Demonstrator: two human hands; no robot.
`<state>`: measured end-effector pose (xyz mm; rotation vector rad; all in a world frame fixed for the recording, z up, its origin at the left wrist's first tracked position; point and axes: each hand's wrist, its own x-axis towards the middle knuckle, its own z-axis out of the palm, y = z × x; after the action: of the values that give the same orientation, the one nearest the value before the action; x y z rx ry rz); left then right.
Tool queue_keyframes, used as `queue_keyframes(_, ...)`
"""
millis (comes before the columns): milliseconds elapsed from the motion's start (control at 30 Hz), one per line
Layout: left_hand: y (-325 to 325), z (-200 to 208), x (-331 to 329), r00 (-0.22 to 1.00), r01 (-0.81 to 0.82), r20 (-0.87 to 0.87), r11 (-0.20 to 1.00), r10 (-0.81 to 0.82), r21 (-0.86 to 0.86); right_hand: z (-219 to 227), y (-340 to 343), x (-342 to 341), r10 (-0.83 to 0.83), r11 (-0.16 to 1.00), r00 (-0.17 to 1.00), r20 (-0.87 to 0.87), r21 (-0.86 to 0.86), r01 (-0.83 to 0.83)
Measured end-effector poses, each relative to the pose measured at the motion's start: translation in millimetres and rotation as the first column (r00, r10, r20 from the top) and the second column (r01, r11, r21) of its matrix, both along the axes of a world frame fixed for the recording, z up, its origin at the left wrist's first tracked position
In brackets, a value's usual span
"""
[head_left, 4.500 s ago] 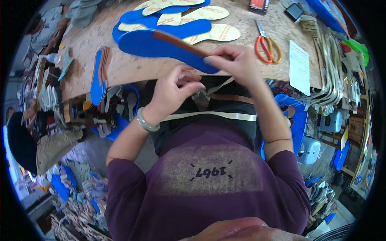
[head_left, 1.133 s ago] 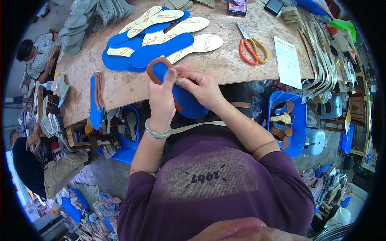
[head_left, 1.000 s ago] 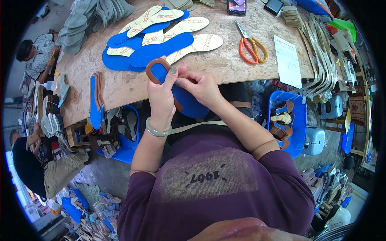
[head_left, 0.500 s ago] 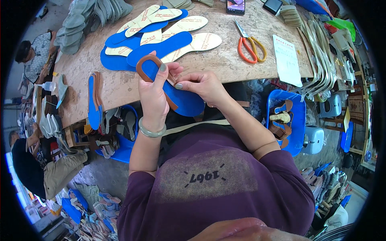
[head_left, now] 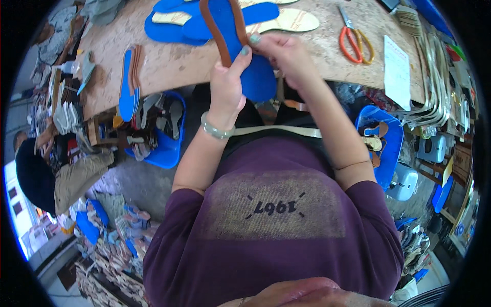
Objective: The person assembles blue foam slippers by attaching brown straps to the soles. They pick up a blue sole, align a brown strap, and use scissors to trim the strap to the correct length. The process is repeated for multiple slippers, with the person handling the materials and tools directly.
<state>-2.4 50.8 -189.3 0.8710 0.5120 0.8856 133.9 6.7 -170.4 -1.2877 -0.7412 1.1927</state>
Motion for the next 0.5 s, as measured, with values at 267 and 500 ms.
queue_keyframes(267,1,16,0,0.992,-0.034,0.124,0.999,0.036,-0.024,-9,-14,-8,-0.145,0.962,0.989,0.009,0.236,0.139)
queue_keyframes(500,-2,14,-1,0.982,-0.041,0.186,0.999,0.04,0.003,-10,-22,-16,-0.177,0.953,0.983,-0.051,0.24,0.184)
